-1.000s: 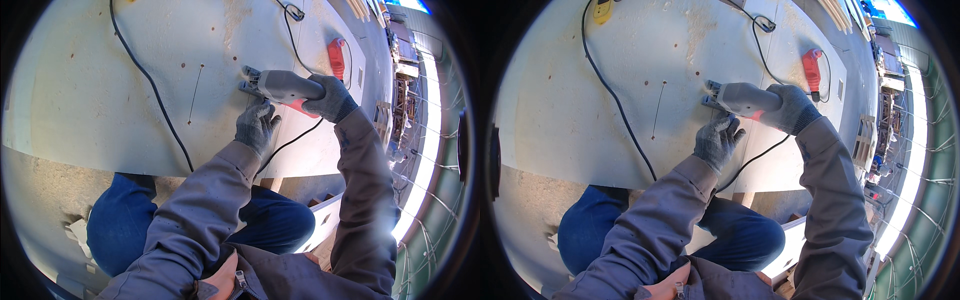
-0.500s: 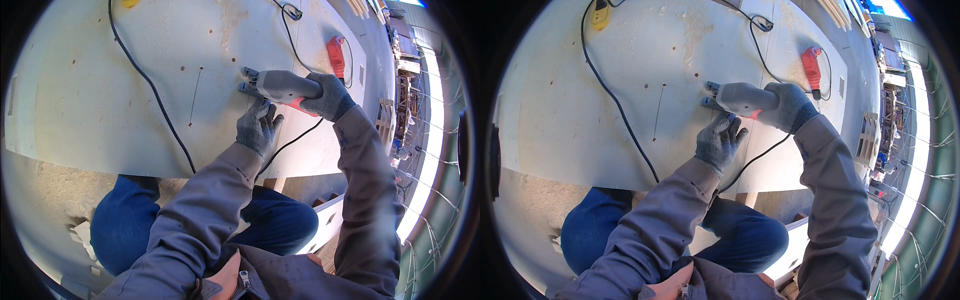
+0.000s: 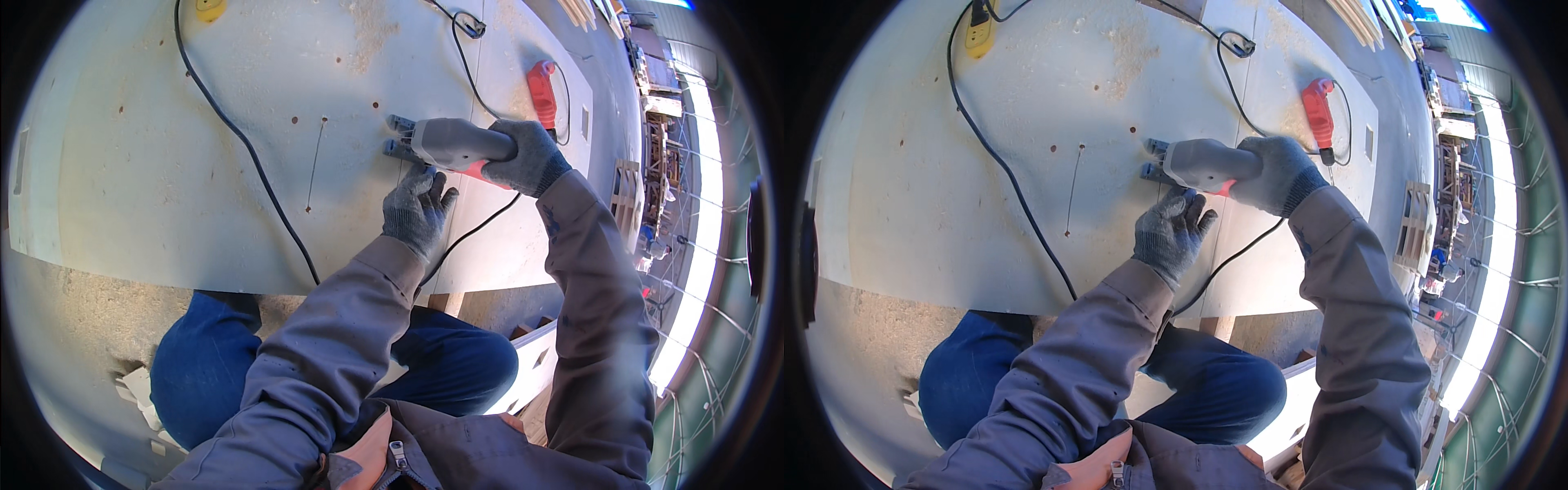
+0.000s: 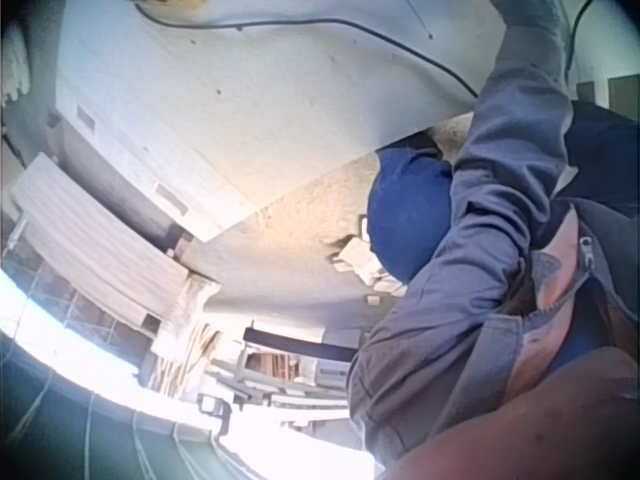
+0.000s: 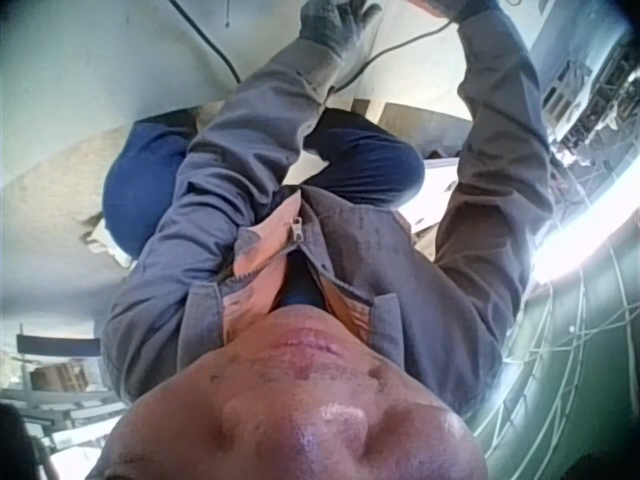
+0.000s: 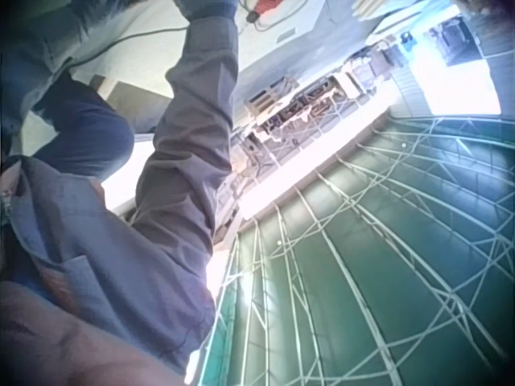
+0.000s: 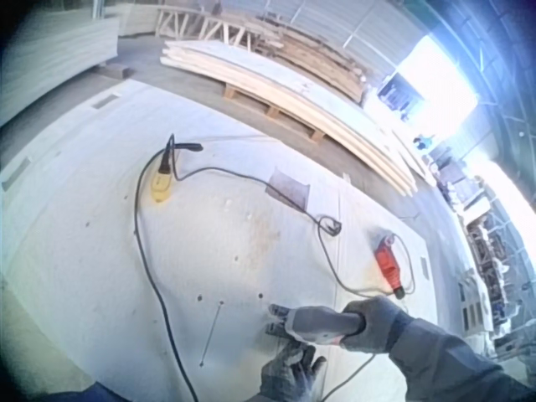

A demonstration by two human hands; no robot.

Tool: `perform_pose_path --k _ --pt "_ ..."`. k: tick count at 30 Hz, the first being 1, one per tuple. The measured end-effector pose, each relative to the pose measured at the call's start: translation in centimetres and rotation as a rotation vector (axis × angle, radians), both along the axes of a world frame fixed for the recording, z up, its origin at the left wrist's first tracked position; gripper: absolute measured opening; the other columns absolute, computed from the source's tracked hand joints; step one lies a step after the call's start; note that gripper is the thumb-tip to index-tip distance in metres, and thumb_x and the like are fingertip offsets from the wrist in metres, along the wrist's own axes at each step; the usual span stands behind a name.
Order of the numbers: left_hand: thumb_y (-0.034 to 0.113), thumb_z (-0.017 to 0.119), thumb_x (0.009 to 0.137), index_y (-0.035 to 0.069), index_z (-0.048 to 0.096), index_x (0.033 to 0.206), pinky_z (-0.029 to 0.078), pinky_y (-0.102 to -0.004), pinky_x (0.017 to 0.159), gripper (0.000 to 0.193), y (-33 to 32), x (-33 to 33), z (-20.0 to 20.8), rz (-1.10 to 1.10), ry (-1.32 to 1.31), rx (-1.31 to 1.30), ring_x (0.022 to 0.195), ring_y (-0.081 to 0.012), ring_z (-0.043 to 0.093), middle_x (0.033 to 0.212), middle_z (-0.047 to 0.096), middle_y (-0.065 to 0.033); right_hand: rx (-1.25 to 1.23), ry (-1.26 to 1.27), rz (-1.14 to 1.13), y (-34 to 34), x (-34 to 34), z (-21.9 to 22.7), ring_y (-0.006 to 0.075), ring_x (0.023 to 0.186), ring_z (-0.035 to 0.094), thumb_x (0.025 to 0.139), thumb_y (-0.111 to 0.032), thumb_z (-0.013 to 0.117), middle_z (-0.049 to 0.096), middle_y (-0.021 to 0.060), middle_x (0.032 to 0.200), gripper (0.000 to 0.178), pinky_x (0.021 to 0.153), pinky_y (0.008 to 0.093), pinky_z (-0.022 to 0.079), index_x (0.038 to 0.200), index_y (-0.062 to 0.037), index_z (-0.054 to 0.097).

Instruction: The person uses a jigsaw to cut a rectangular hole in a large white board. They guide the tool along pre-marked lines, remove the cut piece, and place it aside.

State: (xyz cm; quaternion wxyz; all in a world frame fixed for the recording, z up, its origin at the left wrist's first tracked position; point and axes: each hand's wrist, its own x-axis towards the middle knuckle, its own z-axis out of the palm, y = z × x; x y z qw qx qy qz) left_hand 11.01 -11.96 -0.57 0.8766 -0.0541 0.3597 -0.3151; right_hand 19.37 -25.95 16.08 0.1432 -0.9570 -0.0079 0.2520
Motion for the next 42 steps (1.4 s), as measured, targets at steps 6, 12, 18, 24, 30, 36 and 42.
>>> perform_pose_path --k 6,12,18,24,30,36,42 --pt "0.015 0.064 0.091 0.017 0.066 0.124 0.034 -0.0507 0.11 0.034 -0.1 -0.2 -0.1 -0.008 -0.01 0.015 0.113 -0.0181 0.055 0.117 0.062 0.0028 -0.011 0.002 0.026 0.3 0.2 0.4 0.0234 0.073 0.065 0.064 -0.019 0.08 0.067 0.0143 0.078 0.035 0.071 0.0364 0.051 0.092 -0.0012 0.069" --pt "0.01 0.063 0.09 0.011 0.066 0.123 0.045 -0.0501 0.105 0.033 0.0 0.0 0.1 -0.003 0.032 0.025 0.11 -0.0222 0.061 0.113 0.065 -0.0055 -0.003 -0.034 0.037 -0.1 0.1 0.0 0.0227 0.072 0.065 0.063 -0.017 0.08 0.067 0.014 0.078 0.034 0.071 0.0362 0.051 0.091 -0.0007 0.068" --pt "0.013 0.063 0.091 0.013 0.063 0.128 0.045 -0.0509 0.105 0.037 -0.1 -0.2 -0.2 0.015 0.024 0.019 0.11 -0.0222 0.061 0.113 0.065 -0.0046 -0.022 -0.028 0.036 0.3 0.2 0.0 0.0215 0.072 0.064 0.064 -0.016 0.08 0.065 0.0139 0.077 0.032 0.07 0.0366 0.051 0.089 0.0003 0.066" --pt "0.012 0.062 0.089 0.015 0.063 0.126 0.044 -0.0525 0.106 0.037 0.1 0.0 0.3 0.008 0.014 0.058 0.108 -0.0224 0.062 0.111 0.066 -0.0027 0.004 -0.027 0.02 0.5 0.3 0.2 0.0248 0.074 0.065 0.065 -0.017 0.08 0.065 0.0152 0.078 0.033 0.071 0.0376 0.052 0.09 -0.0002 0.067" --pt "0.009 0.061 0.088 0.015 0.064 0.125 0.044 -0.0516 0.105 0.038 0.4 0.2 0.5 0.013 0.021 0.052 0.105 -0.0209 0.063 0.108 0.067 -0.0019 -0.008 -0.024 0.029 0.7 0.4 0.2 0.0282 0.073 0.068 0.064 -0.019 0.08 0.066 0.0169 0.076 0.034 0.07 0.0387 0.053 0.091 -0.0018 0.068" --pt "0.008 0.06 0.087 0.014 0.064 0.126 0.044 -0.0506 0.105 0.04 0.5 0.2 -0.5 0.024 0.017 0.038 0.104 -0.0209 0.063 0.107 0.067 -0.0017 0.011 -0.02 0.025 1.4 0.6 0.3 0.0267 0.071 0.069 0.064 -0.018 0.08 0.066 0.0156 0.074 0.033 0.068 0.0379 0.053 0.091 -0.0021 0.068" --pt "0.007 0.061 0.087 0.012 0.065 0.124 0.046 -0.0509 0.103 0.038 0.6 0.3 -0.6 0.04 0.026 0.036 0.104 -0.0228 0.064 0.108 0.067 -0.0031 -0.007 0.062 -0.033 2.0 1.0 0.7 0.0314 0.077 0.07 0.066 -0.02 0.077 0.071 0.0185 0.082 0.034 0.074 0.0383 0.055 0.096 -0.0034 0.07"
